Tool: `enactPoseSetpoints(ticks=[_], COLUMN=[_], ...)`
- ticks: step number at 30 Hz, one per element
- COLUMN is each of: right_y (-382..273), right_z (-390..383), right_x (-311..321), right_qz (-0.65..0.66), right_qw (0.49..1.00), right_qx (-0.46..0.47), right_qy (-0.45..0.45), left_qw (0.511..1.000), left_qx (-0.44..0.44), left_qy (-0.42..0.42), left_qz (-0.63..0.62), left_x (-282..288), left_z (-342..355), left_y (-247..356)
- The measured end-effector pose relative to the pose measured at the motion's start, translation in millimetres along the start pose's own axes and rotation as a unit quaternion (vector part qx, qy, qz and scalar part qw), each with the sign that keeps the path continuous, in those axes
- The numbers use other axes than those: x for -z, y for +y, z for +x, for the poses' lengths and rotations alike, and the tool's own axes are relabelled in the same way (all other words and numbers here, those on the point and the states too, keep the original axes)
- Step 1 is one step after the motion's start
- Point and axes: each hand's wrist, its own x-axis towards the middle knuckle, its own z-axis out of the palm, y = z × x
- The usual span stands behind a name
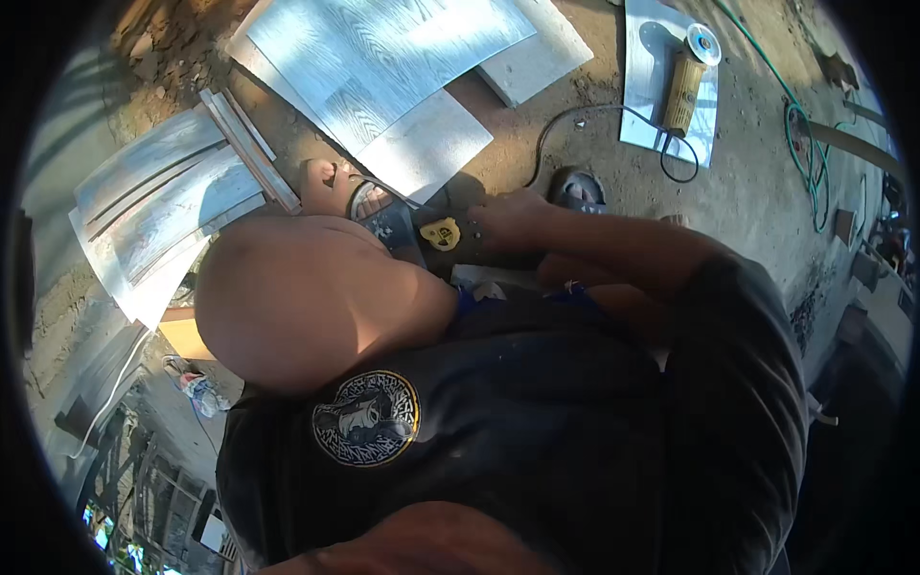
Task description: Measure and mark a tile before cutting it with an angle grinder.
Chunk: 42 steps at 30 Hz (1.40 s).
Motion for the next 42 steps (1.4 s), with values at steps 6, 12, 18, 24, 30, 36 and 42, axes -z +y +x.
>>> enactPoseSetpoints(ticks=[6,12,18,24,30,36,42], right_y=[-52,-43,-58,45,170,200,52], right_z=[110,97,101,107,20,-23,-86], right_x=[-75,-3,95,140,208,228,195], right_qz=[-0.026,-0.041,-0.001,-0.083,-0.212,-0.192,0.162], right_qw=[0.995,0.996,0.997,0.968,0.949,0.887,0.852], right_qx=[-0.062,0.037,0.044,0.098,-0.126,-0.284,0.189], right_qy=[0.075,-0.069,0.058,0.217,0.198,0.31,0.46], left_qw=[0.933,0.875,0.856,0.948,0.98,0.971,0.973], left_qx=[-0.015,0.013,-0.046,0.005,-0.127,-0.042,0.001], left_qy=[-0.321,-0.392,-0.414,-0.168,0.062,0.077,0.031], left_qz=[-0.164,-0.285,-0.305,-0.271,-0.139,-0.222,-0.23], left_x=[0,15,31,43,3,-12,-14], left_z=[-30,-16,22,55,69,62,46], left_y=[-23,-16,5,-5,0,-2,-11])
